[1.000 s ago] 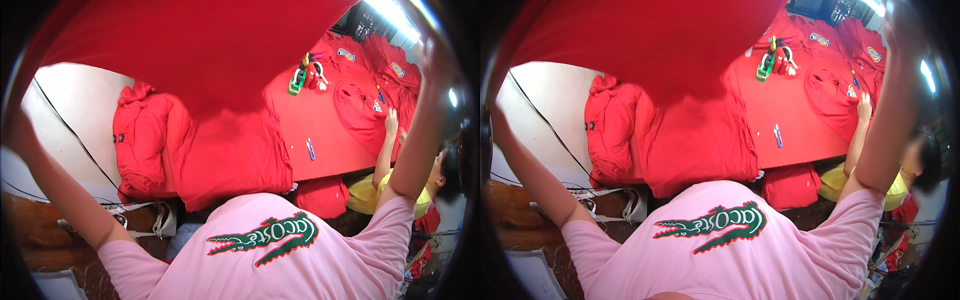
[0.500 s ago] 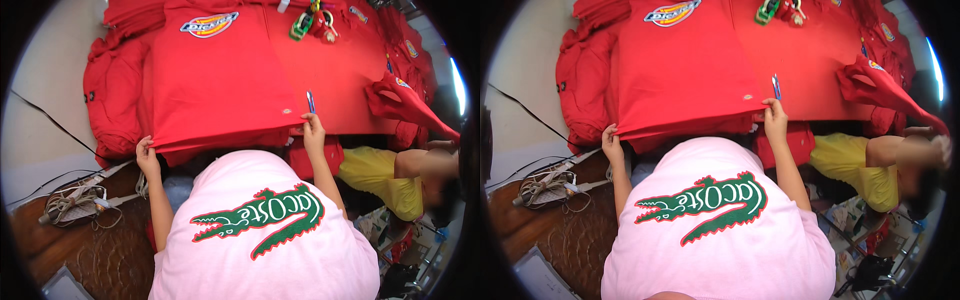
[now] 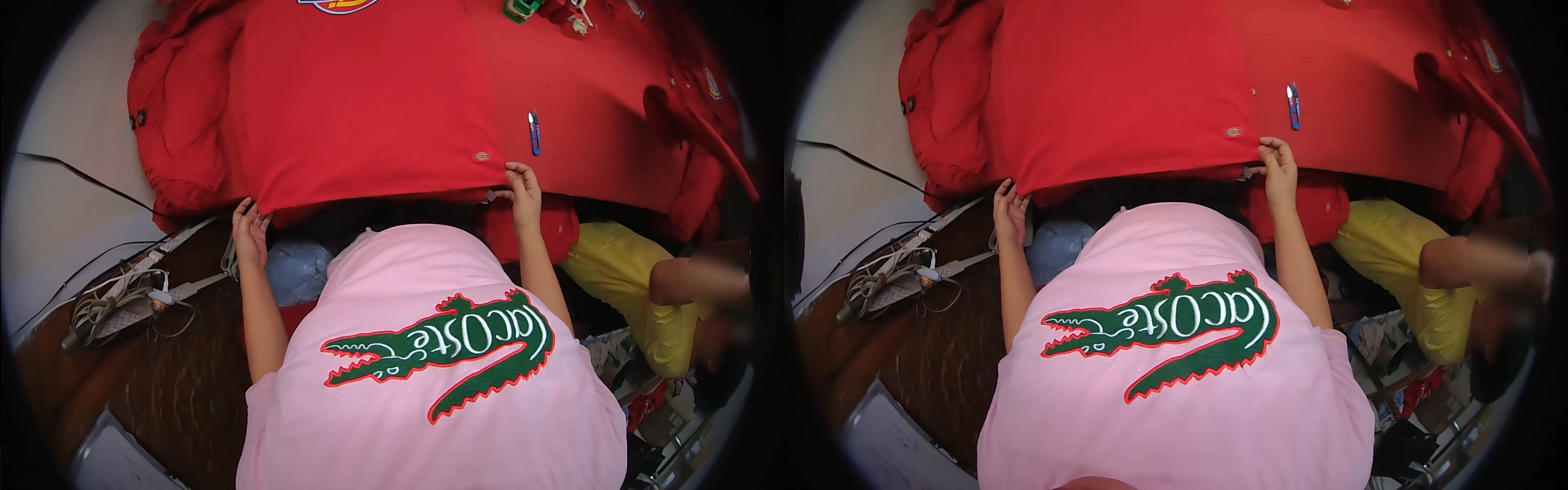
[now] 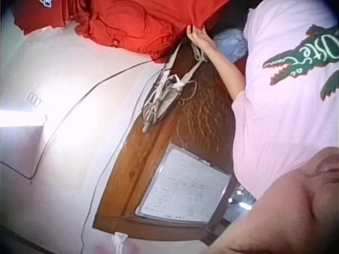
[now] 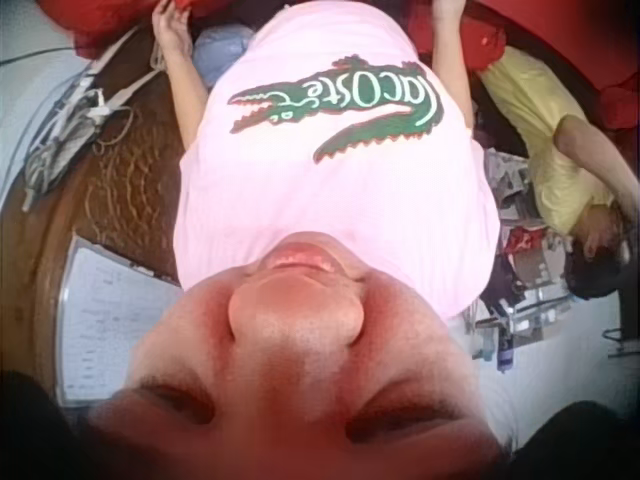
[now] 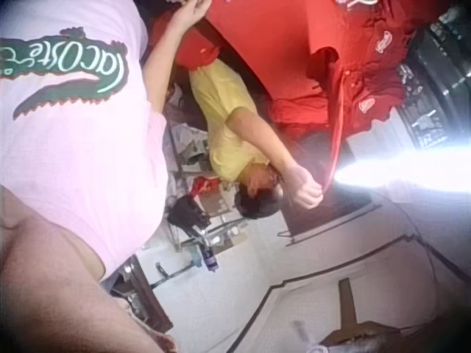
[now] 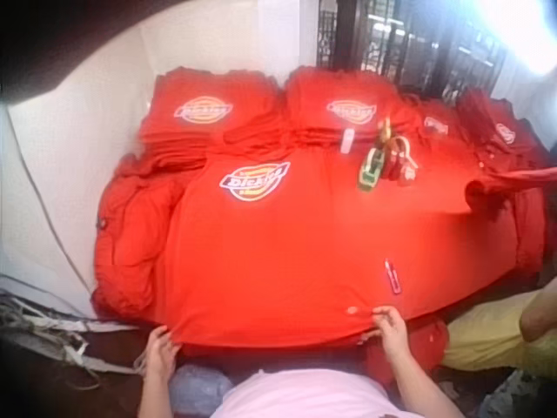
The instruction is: The person picks up a red shirt from a stack, spreads it out on the table to check the logo and fabric, uses a small tool to trim a thread near the collar, and then folds the shirt and places it onto another stack.
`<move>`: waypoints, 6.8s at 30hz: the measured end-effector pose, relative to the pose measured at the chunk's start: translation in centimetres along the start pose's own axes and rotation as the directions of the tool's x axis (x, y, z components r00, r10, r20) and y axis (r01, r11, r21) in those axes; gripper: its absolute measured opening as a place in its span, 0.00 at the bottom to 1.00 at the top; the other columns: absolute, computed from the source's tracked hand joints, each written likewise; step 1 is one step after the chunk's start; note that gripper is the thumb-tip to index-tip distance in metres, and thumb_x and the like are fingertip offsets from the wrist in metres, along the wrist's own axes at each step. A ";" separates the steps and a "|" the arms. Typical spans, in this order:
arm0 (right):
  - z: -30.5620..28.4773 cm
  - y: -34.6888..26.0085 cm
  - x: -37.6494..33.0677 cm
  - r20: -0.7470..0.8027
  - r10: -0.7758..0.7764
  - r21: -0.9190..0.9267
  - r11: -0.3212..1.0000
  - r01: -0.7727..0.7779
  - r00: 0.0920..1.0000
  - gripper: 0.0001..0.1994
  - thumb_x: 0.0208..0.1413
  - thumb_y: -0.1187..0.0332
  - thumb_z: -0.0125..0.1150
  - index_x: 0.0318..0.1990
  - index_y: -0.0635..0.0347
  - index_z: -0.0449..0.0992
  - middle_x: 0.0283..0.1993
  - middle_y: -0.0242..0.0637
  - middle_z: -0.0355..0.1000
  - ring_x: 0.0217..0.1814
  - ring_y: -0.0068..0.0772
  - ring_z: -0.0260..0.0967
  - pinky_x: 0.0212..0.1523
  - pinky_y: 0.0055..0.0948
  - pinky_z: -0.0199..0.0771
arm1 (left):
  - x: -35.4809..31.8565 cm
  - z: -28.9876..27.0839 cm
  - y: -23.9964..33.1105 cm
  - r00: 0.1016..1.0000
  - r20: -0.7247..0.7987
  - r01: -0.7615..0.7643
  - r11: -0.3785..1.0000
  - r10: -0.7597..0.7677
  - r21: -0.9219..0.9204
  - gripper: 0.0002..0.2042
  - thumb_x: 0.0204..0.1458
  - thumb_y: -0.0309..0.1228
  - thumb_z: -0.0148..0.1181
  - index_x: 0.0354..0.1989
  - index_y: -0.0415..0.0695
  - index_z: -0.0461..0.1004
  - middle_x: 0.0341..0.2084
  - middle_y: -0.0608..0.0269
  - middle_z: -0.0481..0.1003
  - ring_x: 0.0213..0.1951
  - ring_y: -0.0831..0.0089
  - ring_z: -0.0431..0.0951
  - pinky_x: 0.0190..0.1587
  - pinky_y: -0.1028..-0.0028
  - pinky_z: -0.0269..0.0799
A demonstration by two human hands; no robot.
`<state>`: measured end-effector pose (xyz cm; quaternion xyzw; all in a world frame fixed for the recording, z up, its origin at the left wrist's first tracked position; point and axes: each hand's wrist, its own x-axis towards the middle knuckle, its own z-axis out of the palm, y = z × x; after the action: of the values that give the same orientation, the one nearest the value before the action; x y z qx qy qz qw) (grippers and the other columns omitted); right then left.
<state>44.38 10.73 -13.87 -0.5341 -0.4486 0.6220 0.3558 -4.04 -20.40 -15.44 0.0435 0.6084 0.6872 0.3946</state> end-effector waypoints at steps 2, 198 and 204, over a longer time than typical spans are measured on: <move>0.7 -0.5 0.3 0.000 0.005 -0.016 1.000 -0.005 1.000 0.10 0.67 0.71 0.59 0.53 0.58 0.75 0.46 0.29 0.74 0.46 0.17 0.72 0.36 0.21 0.80 | 0.1 -0.1 -0.3 1.000 -0.015 0.005 1.000 -0.005 0.016 0.20 0.67 0.37 0.52 0.63 0.41 0.67 0.57 0.53 0.75 0.58 0.62 0.76 0.64 0.59 0.69; 20.3 -19.2 38.6 0.563 0.200 0.492 0.698 -0.520 0.802 0.51 0.65 0.33 0.46 0.67 0.87 0.58 0.69 0.68 0.64 0.73 0.59 0.63 0.77 0.47 0.55 | 40.4 27.7 17.3 0.760 0.558 0.454 0.887 -0.333 -0.088 0.47 0.65 0.68 0.36 0.68 0.28 0.64 0.63 0.40 0.72 0.65 0.52 0.73 0.70 0.58 0.66; 19.1 -18.6 34.9 0.573 0.152 0.437 0.775 -0.457 0.805 0.45 0.69 0.37 0.43 0.72 0.78 0.56 0.74 0.57 0.60 0.78 0.49 0.58 0.78 0.45 0.53 | 37.7 27.3 18.5 0.765 0.521 0.444 0.896 -0.378 -0.002 0.45 0.65 0.67 0.37 0.67 0.31 0.65 0.62 0.44 0.74 0.62 0.59 0.76 0.67 0.60 0.70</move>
<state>18.75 45.93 -7.93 -0.2920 -0.2290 0.8931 0.2544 -24.20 24.92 -8.23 0.0635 0.4331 0.5844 0.6833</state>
